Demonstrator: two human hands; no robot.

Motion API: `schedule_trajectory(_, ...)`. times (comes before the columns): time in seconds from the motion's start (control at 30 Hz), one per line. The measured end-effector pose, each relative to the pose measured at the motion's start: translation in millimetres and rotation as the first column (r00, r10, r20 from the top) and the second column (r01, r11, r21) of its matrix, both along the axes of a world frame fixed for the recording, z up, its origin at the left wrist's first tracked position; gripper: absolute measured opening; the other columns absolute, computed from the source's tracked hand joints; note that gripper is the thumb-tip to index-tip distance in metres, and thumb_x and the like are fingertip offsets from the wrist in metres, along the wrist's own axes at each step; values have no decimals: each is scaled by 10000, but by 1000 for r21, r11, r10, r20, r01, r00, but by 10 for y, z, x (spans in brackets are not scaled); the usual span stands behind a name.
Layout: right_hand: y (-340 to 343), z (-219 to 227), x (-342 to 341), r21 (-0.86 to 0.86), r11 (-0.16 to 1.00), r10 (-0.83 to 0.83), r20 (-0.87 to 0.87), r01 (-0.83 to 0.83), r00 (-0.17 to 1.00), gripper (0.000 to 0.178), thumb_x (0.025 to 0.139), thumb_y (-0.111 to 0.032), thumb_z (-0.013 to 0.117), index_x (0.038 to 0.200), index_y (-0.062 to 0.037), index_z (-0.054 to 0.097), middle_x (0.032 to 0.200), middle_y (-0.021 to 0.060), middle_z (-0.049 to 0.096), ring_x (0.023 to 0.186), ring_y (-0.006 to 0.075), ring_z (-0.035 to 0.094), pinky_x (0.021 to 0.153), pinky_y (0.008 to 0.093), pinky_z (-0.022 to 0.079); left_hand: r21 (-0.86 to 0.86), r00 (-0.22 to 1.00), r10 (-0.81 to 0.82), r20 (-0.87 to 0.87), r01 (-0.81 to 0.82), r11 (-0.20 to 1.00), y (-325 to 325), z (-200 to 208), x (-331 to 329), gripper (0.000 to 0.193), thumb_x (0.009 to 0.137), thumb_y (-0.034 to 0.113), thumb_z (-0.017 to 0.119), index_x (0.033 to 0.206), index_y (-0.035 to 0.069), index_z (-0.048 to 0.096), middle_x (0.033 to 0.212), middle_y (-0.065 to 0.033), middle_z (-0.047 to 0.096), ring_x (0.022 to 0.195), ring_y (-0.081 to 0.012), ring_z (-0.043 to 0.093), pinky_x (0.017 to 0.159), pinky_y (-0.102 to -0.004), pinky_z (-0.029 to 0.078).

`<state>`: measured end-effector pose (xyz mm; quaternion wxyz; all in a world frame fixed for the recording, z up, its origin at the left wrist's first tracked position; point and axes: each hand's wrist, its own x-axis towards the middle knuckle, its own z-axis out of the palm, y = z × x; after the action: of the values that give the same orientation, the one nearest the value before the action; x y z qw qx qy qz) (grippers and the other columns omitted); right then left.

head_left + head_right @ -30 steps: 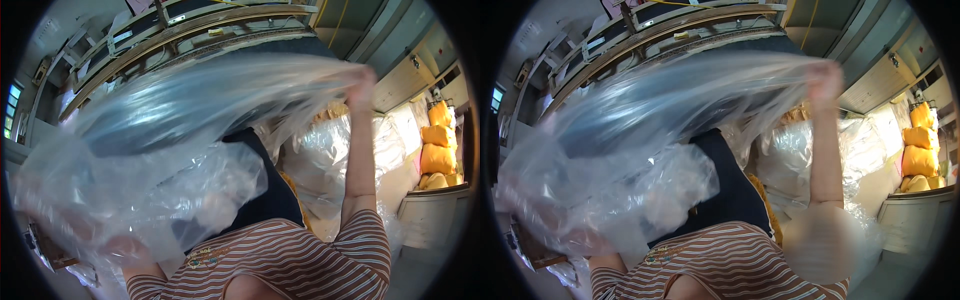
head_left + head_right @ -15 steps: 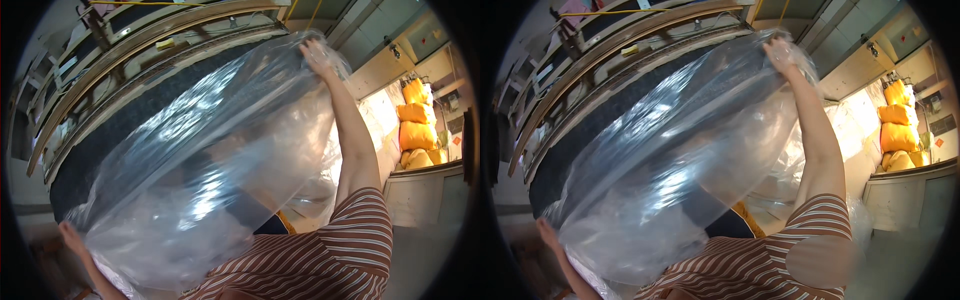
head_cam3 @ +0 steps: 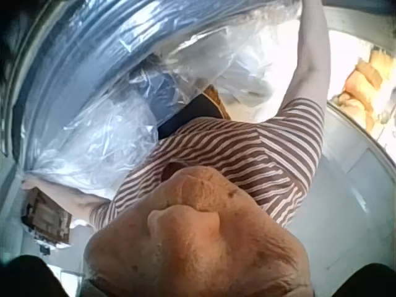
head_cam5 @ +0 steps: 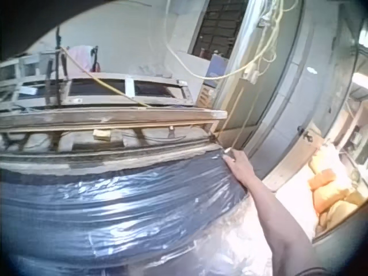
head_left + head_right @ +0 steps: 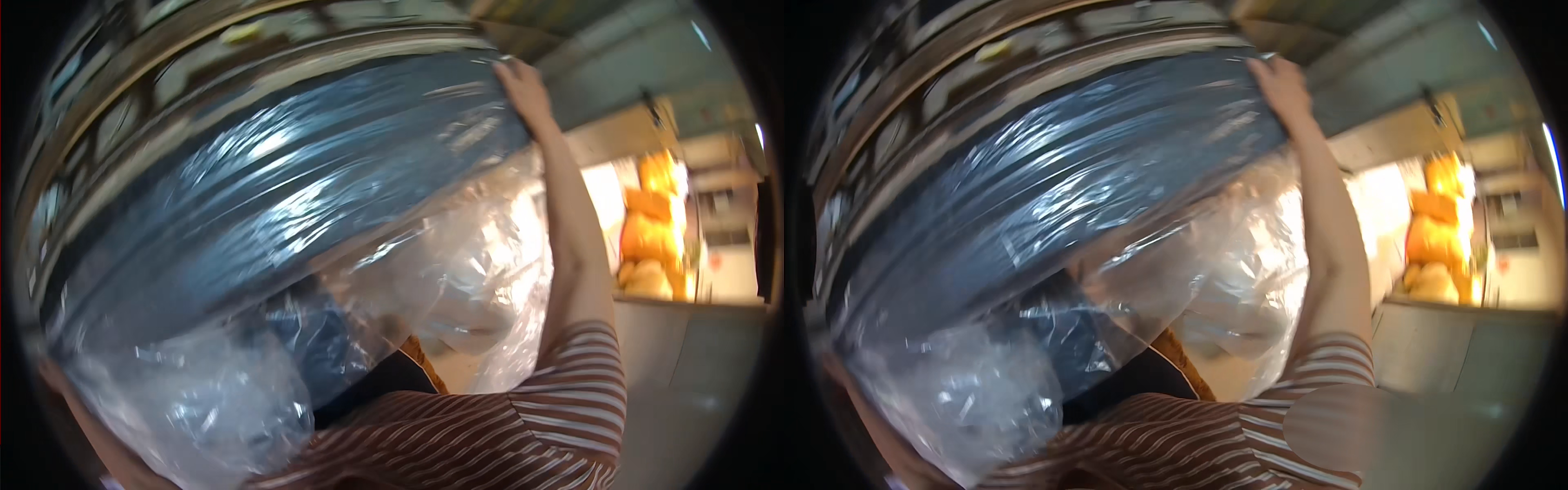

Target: The person wraps a large dark-colored upholstered item, likely a sofa or mattress, with clear plastic sheeting. They repeatedly pull, smooth, and fold the plastic over the object's surface, tucking edges and adjusting coverage to fully enclose it.

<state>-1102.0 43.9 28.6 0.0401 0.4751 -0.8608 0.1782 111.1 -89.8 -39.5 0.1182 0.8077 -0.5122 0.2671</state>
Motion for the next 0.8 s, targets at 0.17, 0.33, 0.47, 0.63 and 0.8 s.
schedule_trajectory(0.17, 211, -173, -429, -106, 967, 253, 416, -229, 874, 502, 981, -378, 350, 1296, -18, 505, 1314, 140, 519, 1208, 205, 481, 1031, 302, 325, -41, 989, 33, 142, -28, 999, -167, -29, -208, 335, 921, 284, 459, 861, 34, 672, 825, -177, 667, 745, -355, 646, 639, -446, 512)
schedule_trajectory(0.33, 84, 219, 119, 190, 977, 70, -706, 94, 705, 432, 957, -388, 436, 1098, -7, 582, 964, 154, 612, 933, 259, 577, 826, 333, 429, -456, 811, -213, -545, -73, 887, -57, 22, -1934, 322, 873, 317, 533, 1020, 40, 611, 978, -159, 641, 940, -305, 606, 819, -390, 459)
schedule_trajectory(0.47, 49, 648, 1465, -397, 825, 512, 226, -402, 829, 332, 959, -348, 470, 850, -40, 527, 726, 32, 487, 644, 138, 425, 603, 249, 346, -606, 847, -298, -441, -36, 794, 42, 218, -2057, 238, 835, 262, 570, 884, 32, 607, 815, -146, 633, 790, -314, 616, 719, -397, 477)
schedule_trajectory(0.63, 1512, 560, 3251, -137, 391, 54, 991, -910, -126, 204, 936, -173, 509, 936, 13, 593, 838, 96, 604, 743, 137, 576, 648, 245, 462, -662, 760, -389, -521, -72, 746, -15, 238, -2250, 284, 802, 273, 580, 915, 15, 615, 829, -147, 654, 793, -276, 631, 734, -361, 484)
schedule_trajectory(0.8, 2101, -841, 4542, -10, 433, 612, 737, -901, 286, 483, 829, -31, 517, 1299, 6, 411, 1286, 273, 444, 1217, 424, 408, 1015, 425, 342, -649, 716, -423, -555, -55, 759, 27, 121, -2056, 274, 830, 257, 537, 928, 9, 601, 882, -202, 637, 835, -340, 606, 753, -418, 462)
